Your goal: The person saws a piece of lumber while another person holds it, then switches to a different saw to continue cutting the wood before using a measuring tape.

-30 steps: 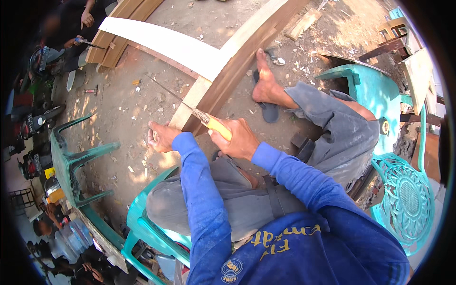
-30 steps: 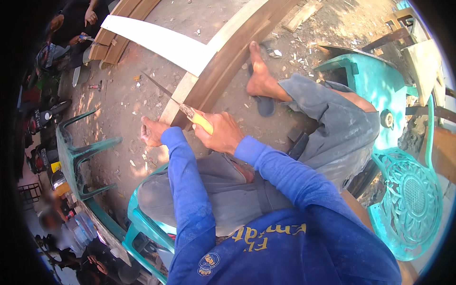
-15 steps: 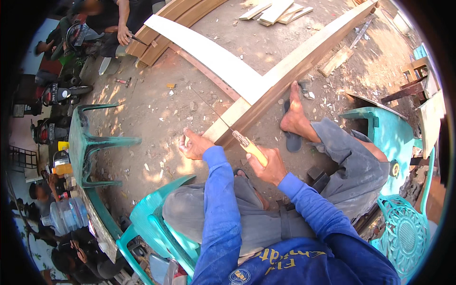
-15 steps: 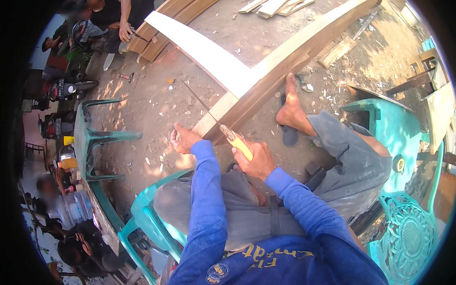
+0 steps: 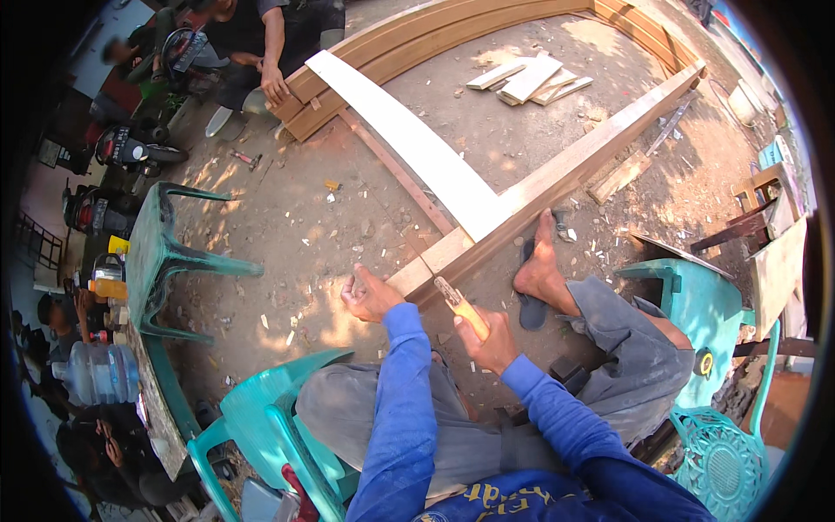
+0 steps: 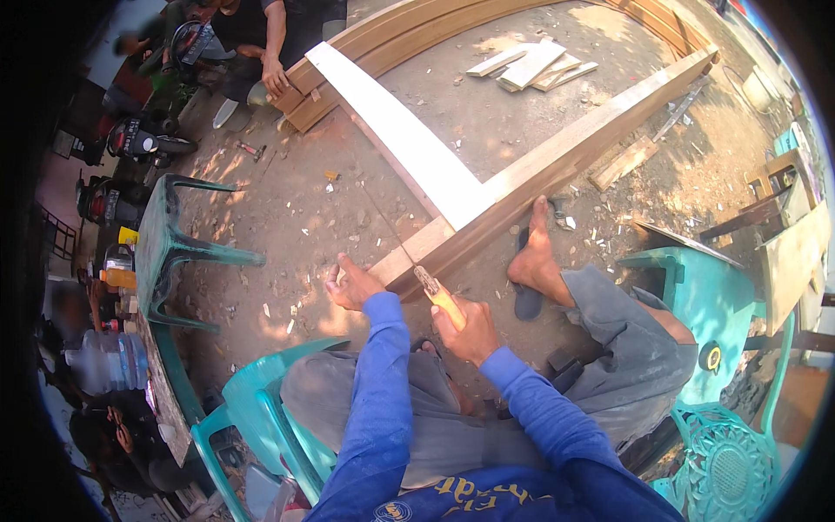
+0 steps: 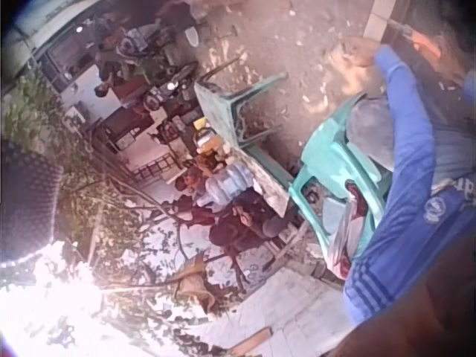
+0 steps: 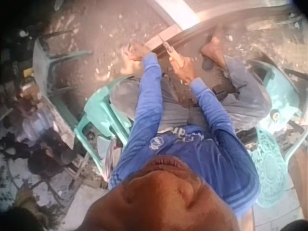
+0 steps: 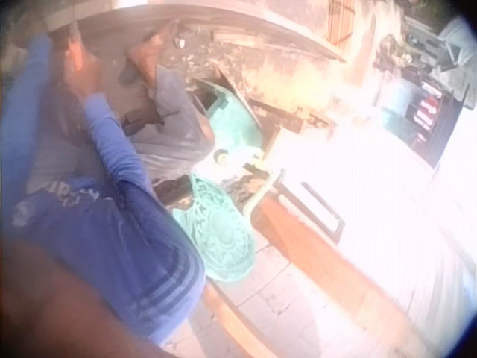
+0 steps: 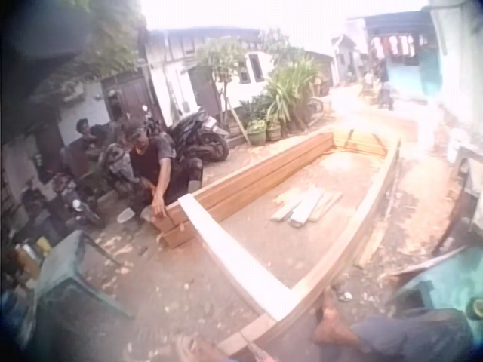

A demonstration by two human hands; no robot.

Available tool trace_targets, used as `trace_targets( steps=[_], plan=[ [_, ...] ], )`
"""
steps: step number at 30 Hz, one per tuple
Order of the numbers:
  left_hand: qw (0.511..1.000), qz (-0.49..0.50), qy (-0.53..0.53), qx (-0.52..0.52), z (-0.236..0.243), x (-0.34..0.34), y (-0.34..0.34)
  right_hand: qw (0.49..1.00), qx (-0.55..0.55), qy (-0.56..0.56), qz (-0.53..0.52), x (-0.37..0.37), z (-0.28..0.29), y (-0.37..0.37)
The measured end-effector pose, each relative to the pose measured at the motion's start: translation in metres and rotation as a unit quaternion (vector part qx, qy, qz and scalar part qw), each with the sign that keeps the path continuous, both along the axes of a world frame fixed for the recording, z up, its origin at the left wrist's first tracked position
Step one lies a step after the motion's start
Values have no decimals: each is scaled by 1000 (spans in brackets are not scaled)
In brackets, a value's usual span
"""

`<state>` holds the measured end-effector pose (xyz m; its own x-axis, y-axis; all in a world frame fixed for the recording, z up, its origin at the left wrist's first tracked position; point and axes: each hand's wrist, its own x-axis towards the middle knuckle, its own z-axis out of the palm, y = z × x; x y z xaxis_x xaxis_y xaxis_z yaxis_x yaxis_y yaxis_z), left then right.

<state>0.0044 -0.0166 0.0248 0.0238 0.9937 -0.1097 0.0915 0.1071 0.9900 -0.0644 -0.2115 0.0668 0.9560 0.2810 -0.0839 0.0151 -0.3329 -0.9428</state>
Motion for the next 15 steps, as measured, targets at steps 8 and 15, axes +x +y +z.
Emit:
trace_targets(
  steps=[8, 15],
  plan=[
    [998, 27, -55, 6, -13, -13, 23, 997, -14, 63, 29, -102, 46, -83],
    [999, -20, 31, 20, -9, 2, 0, 1000, -2, -18, -25, -12, 0, -8]
  ],
)
